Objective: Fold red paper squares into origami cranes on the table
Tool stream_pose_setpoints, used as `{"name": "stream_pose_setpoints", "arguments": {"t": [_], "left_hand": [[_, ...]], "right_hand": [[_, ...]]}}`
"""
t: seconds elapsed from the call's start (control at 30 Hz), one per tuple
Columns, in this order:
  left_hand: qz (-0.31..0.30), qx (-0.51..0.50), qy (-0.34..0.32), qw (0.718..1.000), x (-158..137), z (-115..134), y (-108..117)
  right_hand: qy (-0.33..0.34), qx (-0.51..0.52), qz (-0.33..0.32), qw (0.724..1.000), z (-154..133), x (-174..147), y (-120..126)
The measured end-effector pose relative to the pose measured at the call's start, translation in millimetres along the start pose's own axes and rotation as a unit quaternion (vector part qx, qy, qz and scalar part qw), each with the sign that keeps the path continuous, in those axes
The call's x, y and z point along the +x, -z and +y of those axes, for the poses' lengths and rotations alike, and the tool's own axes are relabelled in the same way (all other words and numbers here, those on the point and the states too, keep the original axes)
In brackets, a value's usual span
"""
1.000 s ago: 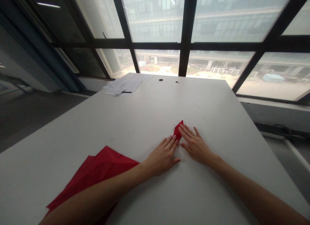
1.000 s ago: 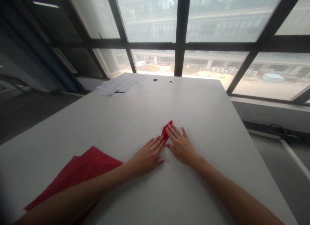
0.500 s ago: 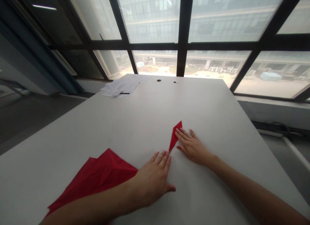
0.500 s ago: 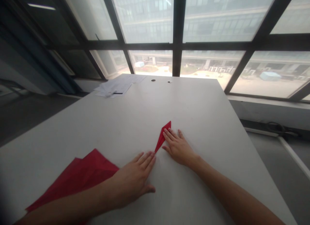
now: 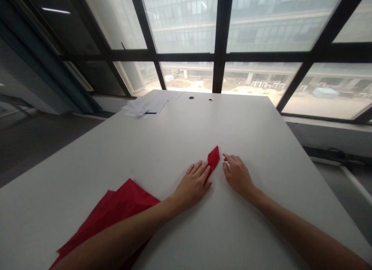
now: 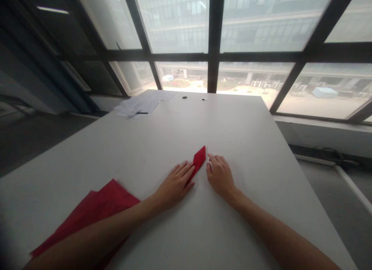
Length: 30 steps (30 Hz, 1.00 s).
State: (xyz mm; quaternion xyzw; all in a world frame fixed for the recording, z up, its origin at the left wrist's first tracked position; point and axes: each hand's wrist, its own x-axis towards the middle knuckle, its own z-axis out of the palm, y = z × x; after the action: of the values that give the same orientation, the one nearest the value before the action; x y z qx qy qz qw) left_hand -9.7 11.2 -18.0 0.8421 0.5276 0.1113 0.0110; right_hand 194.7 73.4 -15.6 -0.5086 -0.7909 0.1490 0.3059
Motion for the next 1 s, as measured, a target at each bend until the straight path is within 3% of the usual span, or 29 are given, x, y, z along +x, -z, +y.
{"name": "stream_pose_setpoints", "arguments": {"t": [0.1, 0.17, 0.23, 0.33, 0.4, 0.47, 0.63, 0.73, 0.8, 0.87, 0.93, 1.0], "left_hand": [[0.006, -0.015, -0.007, 1.000, 0, 1, 5], [0.011, -0.020, -0.011, 1.000, 1, 1, 7], [0.013, -0.026, -0.011, 1.000, 1, 1, 7], [0.009, -0.038, -0.013, 0.999, 1, 2, 6], [0.006, -0.045, -0.017, 0.999, 1, 2, 6], [0.000, -0.046, -0.029, 0.999, 1, 3, 6], [-0.011, -0.059, -0.053, 0.997, 1, 6, 8], [-0.008, -0.094, -0.061, 0.994, 2, 6, 9], [0.011, -0.146, -0.054, 0.988, 4, 4, 9], [0.061, -0.233, -0.014, 0.971, 8, 2, 10], [0.126, -0.347, 0.059, 0.928, 15, 1, 11], [0.132, -0.477, 0.122, 0.860, 23, 1, 12]], "right_hand": [[-0.083, 0.140, -0.015, 0.987, -6, -2, 1], [-0.147, 0.274, -0.035, 0.950, -13, -2, 7], [-0.222, 0.403, -0.042, 0.887, -20, 1, 16], [-0.314, 0.554, -0.043, 0.770, -24, 6, 26], [-0.341, 0.594, -0.021, 0.728, -23, 9, 26], [-0.341, 0.587, 0.003, 0.735, -19, 10, 21], [-0.245, 0.441, -0.044, 0.862, -9, 7, 1], [-0.173, 0.402, -0.059, 0.897, -6, 6, -5], [-0.162, 0.410, -0.047, 0.896, -6, 7, -5], [-0.169, 0.450, -0.027, 0.876, -8, 8, -2], [-0.171, 0.495, -0.003, 0.852, -13, 10, 3], [-0.164, 0.523, 0.018, 0.836, -18, 12, 7]]}}
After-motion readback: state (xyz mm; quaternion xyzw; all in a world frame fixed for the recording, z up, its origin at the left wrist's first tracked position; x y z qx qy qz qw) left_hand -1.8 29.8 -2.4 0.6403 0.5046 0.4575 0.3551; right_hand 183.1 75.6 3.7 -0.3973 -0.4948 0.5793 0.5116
